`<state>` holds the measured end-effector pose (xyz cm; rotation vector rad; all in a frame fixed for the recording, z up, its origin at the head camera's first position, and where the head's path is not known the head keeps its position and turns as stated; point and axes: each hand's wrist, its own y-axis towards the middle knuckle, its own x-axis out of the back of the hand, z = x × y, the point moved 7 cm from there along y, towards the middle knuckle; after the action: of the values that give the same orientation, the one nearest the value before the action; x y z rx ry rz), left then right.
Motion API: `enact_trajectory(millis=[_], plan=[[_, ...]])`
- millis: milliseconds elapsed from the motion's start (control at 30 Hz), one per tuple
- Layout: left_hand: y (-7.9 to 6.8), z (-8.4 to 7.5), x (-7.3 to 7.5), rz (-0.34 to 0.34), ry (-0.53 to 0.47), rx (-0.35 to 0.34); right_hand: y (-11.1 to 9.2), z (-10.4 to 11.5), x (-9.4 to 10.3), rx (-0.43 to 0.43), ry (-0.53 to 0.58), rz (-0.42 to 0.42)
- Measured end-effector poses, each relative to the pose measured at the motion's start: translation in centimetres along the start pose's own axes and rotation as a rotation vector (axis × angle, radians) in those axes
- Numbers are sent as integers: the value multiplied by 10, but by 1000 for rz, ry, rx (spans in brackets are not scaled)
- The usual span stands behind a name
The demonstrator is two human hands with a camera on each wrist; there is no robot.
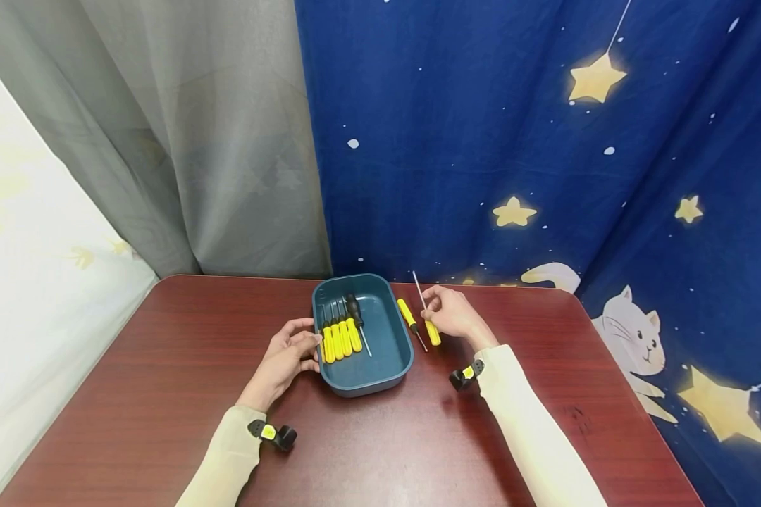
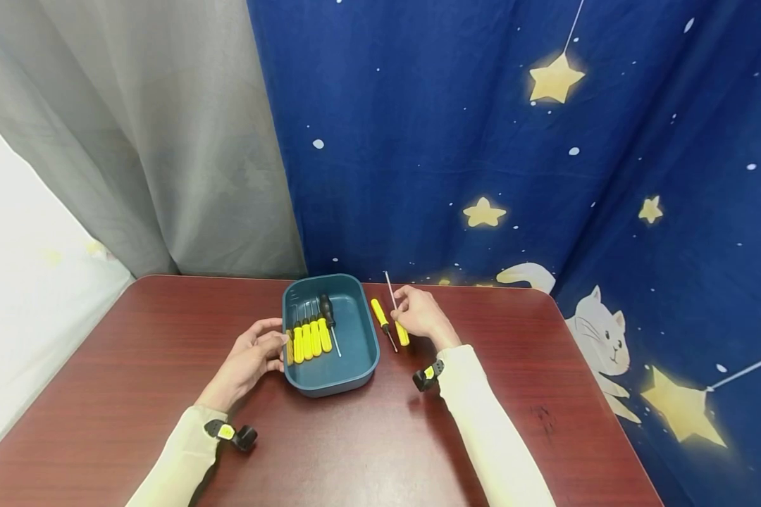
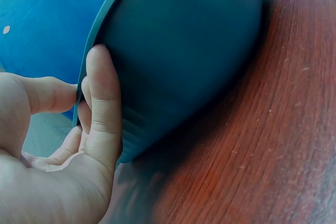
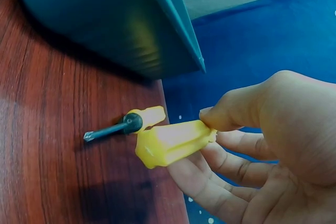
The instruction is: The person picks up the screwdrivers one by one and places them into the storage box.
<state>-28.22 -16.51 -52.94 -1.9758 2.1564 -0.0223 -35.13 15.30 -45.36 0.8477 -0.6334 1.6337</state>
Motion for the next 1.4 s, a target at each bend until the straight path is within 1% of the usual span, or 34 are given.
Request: enact_trajectory(millis=[267, 533, 733, 1133, 1400], plan=[[-1, 0, 0, -10, -10, 0, 0, 13, 2, 28, 11, 9], [0, 0, -1, -5, -8, -4, 1, 24, 3, 46, 4, 19], [0, 2, 0, -15, -17, 14, 3, 33, 0, 65, 16, 33], [-1, 1, -1, -7, 3, 11, 4, 51, -8, 69, 21, 60], [-3, -1, -1, -3, 1, 7, 5, 60, -9, 91, -14, 62]])
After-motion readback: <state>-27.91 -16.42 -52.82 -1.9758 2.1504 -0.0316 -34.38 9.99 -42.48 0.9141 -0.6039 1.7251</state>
